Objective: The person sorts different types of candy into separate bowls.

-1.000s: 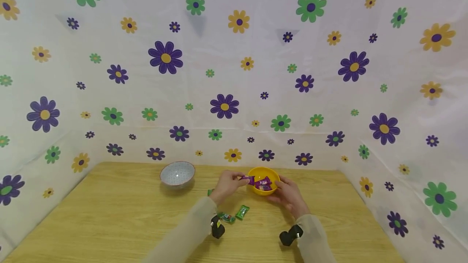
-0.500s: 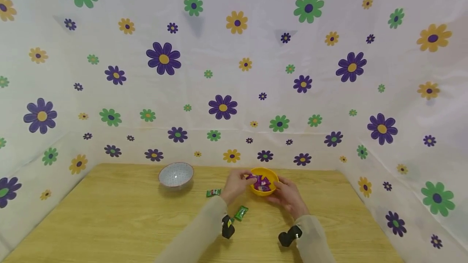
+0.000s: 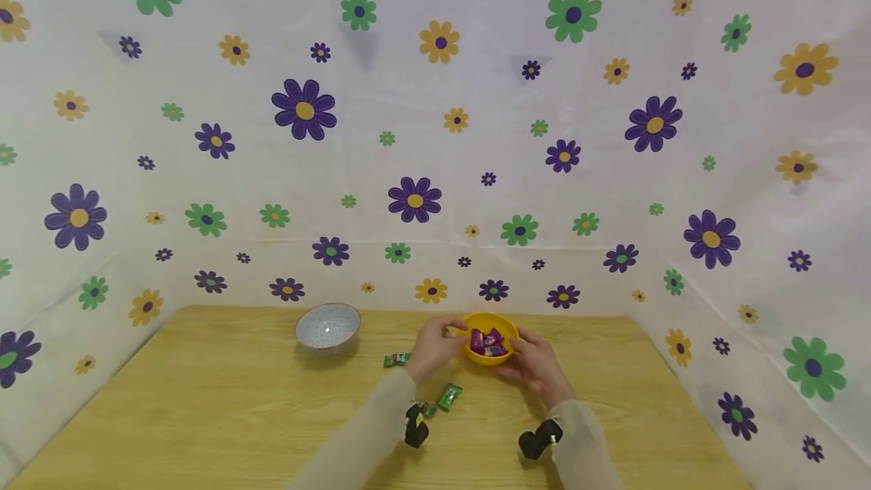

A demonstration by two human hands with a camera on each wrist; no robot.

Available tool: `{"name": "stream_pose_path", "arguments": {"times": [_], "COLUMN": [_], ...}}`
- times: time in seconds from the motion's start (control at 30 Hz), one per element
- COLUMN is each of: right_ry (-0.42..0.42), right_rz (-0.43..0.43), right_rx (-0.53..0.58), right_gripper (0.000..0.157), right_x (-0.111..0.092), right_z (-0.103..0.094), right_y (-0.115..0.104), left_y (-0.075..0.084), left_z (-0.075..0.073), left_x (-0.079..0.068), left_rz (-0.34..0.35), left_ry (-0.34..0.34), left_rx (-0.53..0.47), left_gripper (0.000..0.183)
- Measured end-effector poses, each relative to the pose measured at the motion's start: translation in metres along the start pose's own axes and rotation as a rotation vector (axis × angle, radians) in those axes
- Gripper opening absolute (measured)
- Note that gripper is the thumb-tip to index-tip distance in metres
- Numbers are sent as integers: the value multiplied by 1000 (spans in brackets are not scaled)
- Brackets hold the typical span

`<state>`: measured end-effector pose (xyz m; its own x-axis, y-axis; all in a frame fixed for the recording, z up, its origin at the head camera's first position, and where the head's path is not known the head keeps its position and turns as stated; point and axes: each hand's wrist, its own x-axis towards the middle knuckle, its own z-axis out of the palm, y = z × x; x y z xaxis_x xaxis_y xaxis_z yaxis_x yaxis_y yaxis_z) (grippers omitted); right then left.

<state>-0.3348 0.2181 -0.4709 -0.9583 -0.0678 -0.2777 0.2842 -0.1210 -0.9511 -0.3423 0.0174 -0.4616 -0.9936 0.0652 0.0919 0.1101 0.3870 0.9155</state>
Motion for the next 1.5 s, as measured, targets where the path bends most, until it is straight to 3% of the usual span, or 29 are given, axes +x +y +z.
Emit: {"name": "stream_pose_path", "arguments": {"times": [0.27, 0.5, 0.93, 1.1, 1.33, 1.5], "right_ry": [-1, -7, 15, -15, -15, -16], "right_rz": [-8, -3, 15, 14, 11, 12], "right_rx": [6, 20, 19, 15, -1, -5], "right_gripper": [56, 57, 58, 58, 58, 58], "right_x": [-4, -7, -10, -10, -7, -7], "right_z": [-1, -4, -8, -5, 0, 2], "right_y": [0, 1, 6, 6, 2, 1], "left_y": [-9, -16, -26, -35, -52, -63], "left_z": [-18, -41, -84, -111, -144, -161], "left_x": [-7, -18, -39, -48, -53, -56], "left_rz": [59, 135, 209, 190, 144, 71], "left_ry": [-22, -60, -69, -29, 93, 194], "left_rx": [18, 34, 52, 55, 74, 68], "left_gripper": [9, 14, 15, 12, 12, 15]}}
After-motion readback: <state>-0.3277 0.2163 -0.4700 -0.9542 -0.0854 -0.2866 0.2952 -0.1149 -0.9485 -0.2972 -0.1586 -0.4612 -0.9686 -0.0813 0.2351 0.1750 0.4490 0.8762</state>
